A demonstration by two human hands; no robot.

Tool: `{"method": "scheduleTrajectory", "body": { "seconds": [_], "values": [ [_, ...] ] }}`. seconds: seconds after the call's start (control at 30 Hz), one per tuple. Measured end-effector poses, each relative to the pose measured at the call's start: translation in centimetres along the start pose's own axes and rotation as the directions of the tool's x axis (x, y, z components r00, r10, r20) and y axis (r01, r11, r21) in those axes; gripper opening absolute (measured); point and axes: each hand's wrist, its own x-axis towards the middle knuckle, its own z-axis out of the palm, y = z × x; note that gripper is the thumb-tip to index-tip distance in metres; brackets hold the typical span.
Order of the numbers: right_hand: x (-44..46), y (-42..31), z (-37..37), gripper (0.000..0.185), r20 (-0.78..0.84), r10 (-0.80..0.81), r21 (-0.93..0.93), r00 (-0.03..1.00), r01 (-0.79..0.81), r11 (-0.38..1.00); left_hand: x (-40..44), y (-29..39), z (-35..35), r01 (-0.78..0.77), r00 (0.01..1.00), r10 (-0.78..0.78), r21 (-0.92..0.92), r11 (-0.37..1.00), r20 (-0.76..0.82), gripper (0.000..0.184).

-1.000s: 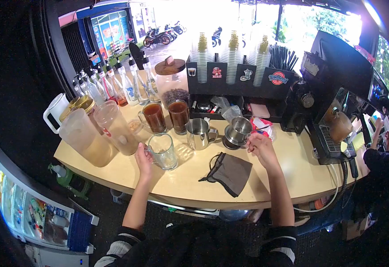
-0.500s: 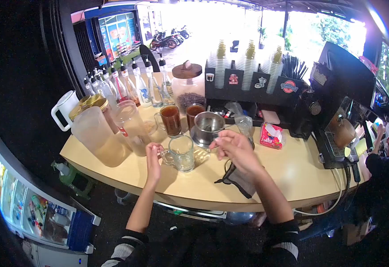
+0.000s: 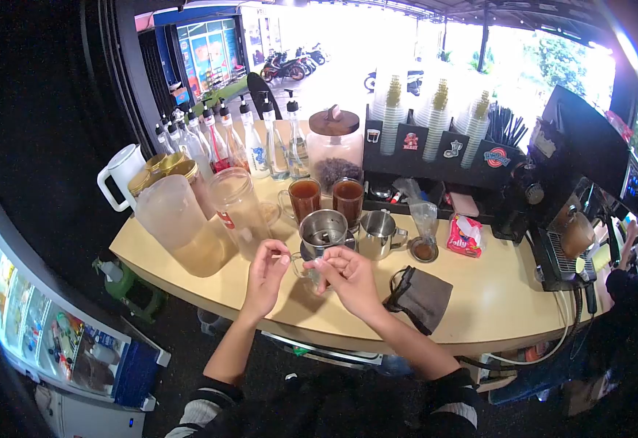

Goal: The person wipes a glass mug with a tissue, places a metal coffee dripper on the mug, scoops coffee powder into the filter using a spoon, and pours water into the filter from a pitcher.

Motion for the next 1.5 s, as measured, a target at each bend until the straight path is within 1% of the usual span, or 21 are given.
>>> {"method": "scheduleTrajectory", "body": {
  "seconds": [0.07,0.13,0.2,0.27,0.3,0.37,0.47,0.6,0.73,0.8,0.87,0.93,0.97,1.07,1.13,1.17,1.23,1.27,1.33,1.37,1.5],
  "values": [
    [-0.2,0.4,0.3,0.01,0.006,-0.015,0.009,1.0,0.015,1.0,0.1,0.8,0.3,-0.003,0.996,0.002,0.001,1.0,0.091,0.02],
    [-0.5,0.9,0.4,0.011,0.027,-0.023,0.044,0.999,0.022,0.999,0.2,1.3,0.5,0.001,0.992,-0.003,0.016,1.0,0.123,0.021],
    [-0.9,1.0,0.0,0.015,0.051,-0.029,-0.007,0.998,0.029,1.0,0.4,1.5,0.6,-0.001,0.988,-0.004,0.031,1.0,0.154,0.022],
    [-1.6,0.2,-0.1,0.02,0.052,0.016,-0.162,0.999,-0.008,0.987,0.6,1.6,0.7,-0.037,0.979,0.012,0.123,0.992,0.201,0.022],
    [-1.8,-0.3,-0.4,0.02,0.053,0.014,-0.16,0.998,-0.005,0.987,0.6,2.0,1.0,-0.039,0.979,0.013,0.125,0.991,0.201,0.022],
    [-2.2,-1.3,-1.4,0.023,0.063,0.023,-0.311,0.998,-0.003,0.95,0.7,3.0,1.9,-0.104,0.987,0.059,0.314,0.944,0.148,0.023],
    [-2.3,-1.6,-3.4,0.022,-0.017,-0.065,-0.322,0.998,0.057,0.945,1.0,3.0,2.5,-0.12,0.989,0.075,0.403,0.907,0.126,0.023],
    [-2.6,-1.6,-6.1,0.019,-0.055,-0.059,-0.326,0.997,0.038,0.945,1.4,3.2,1.5,-0.113,0.992,0.077,0.407,0.907,0.104,0.019],
    [-2.7,-0.5,-7.5,0.017,-0.063,-0.081,-0.374,0.995,0.052,0.926,2.5,1.3,-1.2,-0.034,0.99,-0.015,0.333,0.942,0.142,0.021],
    [-2.6,-0.4,-7.8,0.017,-0.065,-0.072,-0.364,0.995,0.043,0.93,3.3,0.3,-2.0,0.004,0.982,-0.045,0.215,0.977,0.183,0.021],
    [-2.3,-0.3,-8.1,0.017,-0.069,-0.066,-0.356,0.995,0.037,0.934,3.9,0.2,-2.5,0.01,0.976,-0.061,0.238,0.971,0.21,0.022],
    [-2.1,0.0,-8.4,0.017,-0.067,-0.091,-0.366,0.994,0.061,0.929,4.3,0.1,-2.8,0.082,0.967,-0.113,0.144,0.986,0.228,0.022],
    [-2.0,0.3,-8.6,0.017,-0.069,-0.089,-0.363,0.994,0.058,0.93,4.5,-0.2,-3.0,0.085,0.966,-0.117,0.145,0.986,0.229,0.022],
    [-2.0,0.9,-8.8,0.017,-0.07,-0.078,-0.383,0.994,0.045,0.923,4.6,-1.2,-3.5,0.157,0.956,-0.189,0.152,0.976,0.225,0.031],
    [-2.2,1.0,-8.7,0.017,-0.055,-0.064,-0.411,0.996,0.036,0.911,3.9,-1.5,-2.7,0.154,0.969,-0.159,0.038,0.987,0.189,0.056],
    [-2.4,0.9,-8.6,0.017,-0.064,-0.058,-0.413,0.996,0.027,0.91,3.5,-1.9,-2.2,0.162,0.967,-0.165,0.033,0.986,0.195,0.056],
    [-2.5,0.7,-8.4,0.017,-0.076,-0.087,-0.448,0.993,0.044,0.893,2.7,-2.8,-1.2,-0.016,0.979,0.03,-0.07,0.997,0.2,0.086],
    [-2.6,0.7,-8.4,0.017,-0.087,-0.084,-0.45,0.993,0.036,0.892,2.4,-3.1,-1.0,-0.009,0.978,0.025,-0.076,0.997,0.207,0.086],
    [-2.8,0.8,-8.5,0.016,-0.1,-0.072,-0.462,0.992,0.018,0.887,2.0,-3.6,-0.7,0.026,0.975,-0.096,0.323,0.946,0.202,0.101],
    [-3.0,0.7,-8.4,0.016,-0.112,-0.068,-0.465,0.991,0.008,0.885,2.0,-3.6,-0.3,-0.014,0.974,-0.083,0.423,0.906,0.211,0.101],
    [-3.4,0.9,-8.0,0.016,-0.135,-0.059,-0.509,0.989,-0.018,0.86,2.6,-2.7,0.7,0.06,0.964,-0.154,0.384,0.921,0.218,0.098]
  ]
}}
